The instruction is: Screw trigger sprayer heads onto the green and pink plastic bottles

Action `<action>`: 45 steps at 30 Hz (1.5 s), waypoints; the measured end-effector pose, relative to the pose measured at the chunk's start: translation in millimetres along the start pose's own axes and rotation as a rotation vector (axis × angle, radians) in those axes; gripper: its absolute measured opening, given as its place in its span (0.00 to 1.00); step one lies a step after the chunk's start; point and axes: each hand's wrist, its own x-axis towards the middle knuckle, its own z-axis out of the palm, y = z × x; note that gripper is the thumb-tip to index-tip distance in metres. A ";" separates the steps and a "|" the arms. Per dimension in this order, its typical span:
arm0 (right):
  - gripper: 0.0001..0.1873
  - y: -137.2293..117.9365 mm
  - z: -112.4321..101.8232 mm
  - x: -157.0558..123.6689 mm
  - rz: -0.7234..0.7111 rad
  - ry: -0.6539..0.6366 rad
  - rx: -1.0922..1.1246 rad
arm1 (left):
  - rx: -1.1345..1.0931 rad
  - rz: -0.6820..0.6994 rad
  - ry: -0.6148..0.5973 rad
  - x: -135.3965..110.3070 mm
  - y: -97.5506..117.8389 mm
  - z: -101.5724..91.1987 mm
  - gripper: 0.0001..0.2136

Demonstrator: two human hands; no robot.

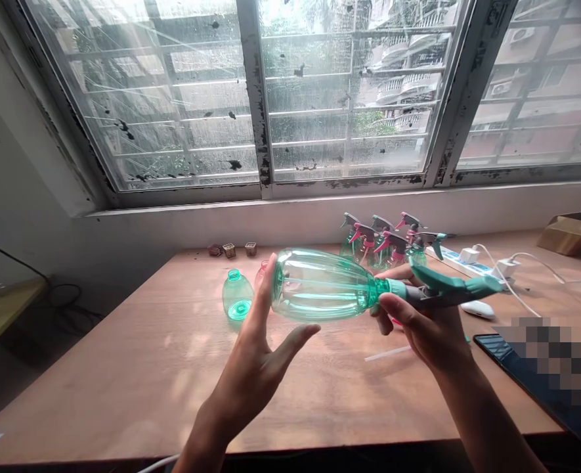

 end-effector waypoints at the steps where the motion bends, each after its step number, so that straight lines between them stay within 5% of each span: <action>1: 0.06 -1.0 1.7 -0.6 0.011 0.017 -0.007 | 0.000 -0.004 -0.004 -0.1 -0.2 0.1 0.42; 7: 0.10 -6.9 8.1 -7.3 0.034 0.102 -0.138 | 0.009 0.005 -0.010 -0.8 -0.1 -2.0 0.47; 12: 0.11 -6.3 8.0 -9.5 -0.020 0.080 -0.154 | 0.017 0.038 0.014 2.5 3.1 -2.2 0.39; 23: 0.08 3.2 -2.5 -1.2 -0.065 0.033 0.056 | 0.101 0.210 0.100 -0.6 -4.2 4.5 0.39; 33: 0.13 -8.9 8.6 -13.6 -0.069 0.074 -0.087 | -0.025 0.099 0.062 -4.8 -3.9 -3.3 0.36; 45: 0.11 -0.9 0.3 -2.5 -0.052 0.025 0.068 | 0.086 0.119 0.027 -5.5 0.6 -1.3 0.40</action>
